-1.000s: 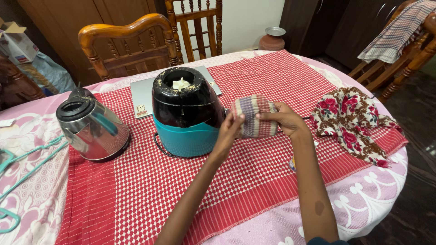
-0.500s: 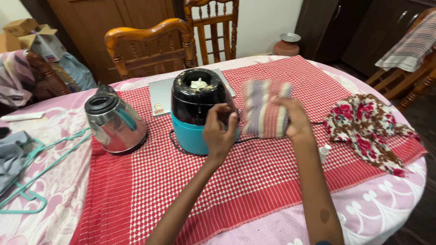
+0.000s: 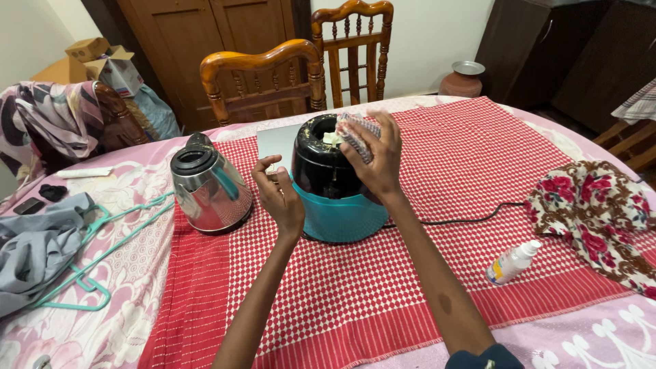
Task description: The person wipes the exterior of a teal and black appliance with a patterned cloth, rotating it to clean all sides. They then wipe a stainless steel kettle with the same cloth, focusing on the lid and body.
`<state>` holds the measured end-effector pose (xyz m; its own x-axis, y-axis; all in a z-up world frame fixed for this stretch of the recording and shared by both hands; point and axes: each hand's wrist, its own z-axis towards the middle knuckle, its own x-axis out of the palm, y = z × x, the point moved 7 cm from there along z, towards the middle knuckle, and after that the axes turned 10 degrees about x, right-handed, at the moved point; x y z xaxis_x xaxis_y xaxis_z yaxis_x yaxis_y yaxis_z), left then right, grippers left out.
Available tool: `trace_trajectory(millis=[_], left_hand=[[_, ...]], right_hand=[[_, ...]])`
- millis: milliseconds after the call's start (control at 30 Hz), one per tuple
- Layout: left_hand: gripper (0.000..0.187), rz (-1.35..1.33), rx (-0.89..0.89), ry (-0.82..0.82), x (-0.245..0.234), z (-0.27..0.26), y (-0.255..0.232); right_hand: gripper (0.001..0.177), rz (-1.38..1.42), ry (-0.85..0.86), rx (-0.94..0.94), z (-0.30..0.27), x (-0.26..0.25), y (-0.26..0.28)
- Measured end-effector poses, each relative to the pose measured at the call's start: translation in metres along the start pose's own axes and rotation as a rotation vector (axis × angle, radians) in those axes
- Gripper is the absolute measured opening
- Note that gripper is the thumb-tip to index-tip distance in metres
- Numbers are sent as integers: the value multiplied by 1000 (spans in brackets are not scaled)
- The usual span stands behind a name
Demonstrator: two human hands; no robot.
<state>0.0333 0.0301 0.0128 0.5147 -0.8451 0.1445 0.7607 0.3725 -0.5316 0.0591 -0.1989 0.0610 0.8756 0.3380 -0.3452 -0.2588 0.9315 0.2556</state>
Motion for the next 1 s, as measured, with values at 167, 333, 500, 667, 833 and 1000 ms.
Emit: trace_trajectory(millis=[167,333,500,667,833,1000], left_hand=[[75,75,-9,15,13,-15,42],[85,29,6,-88,28,-40,48],[78,-14,20,-146,21,-43,40],[77,-62,76,-211,18,-44,39],[62,-222,-98,-286,16,-42,63],[48,-312,-275,-332,14,-49,77]], right_hand=[[72,778,416,402,-10,67,-49],[59,950,361,496,-8,78,-49],[47,735,275,261,-12,34,-7],[56,368,201,49,-43,13,29],[57,88,359,-301,-91,16,37],[59,99,500,-590,-119,-1,24]])
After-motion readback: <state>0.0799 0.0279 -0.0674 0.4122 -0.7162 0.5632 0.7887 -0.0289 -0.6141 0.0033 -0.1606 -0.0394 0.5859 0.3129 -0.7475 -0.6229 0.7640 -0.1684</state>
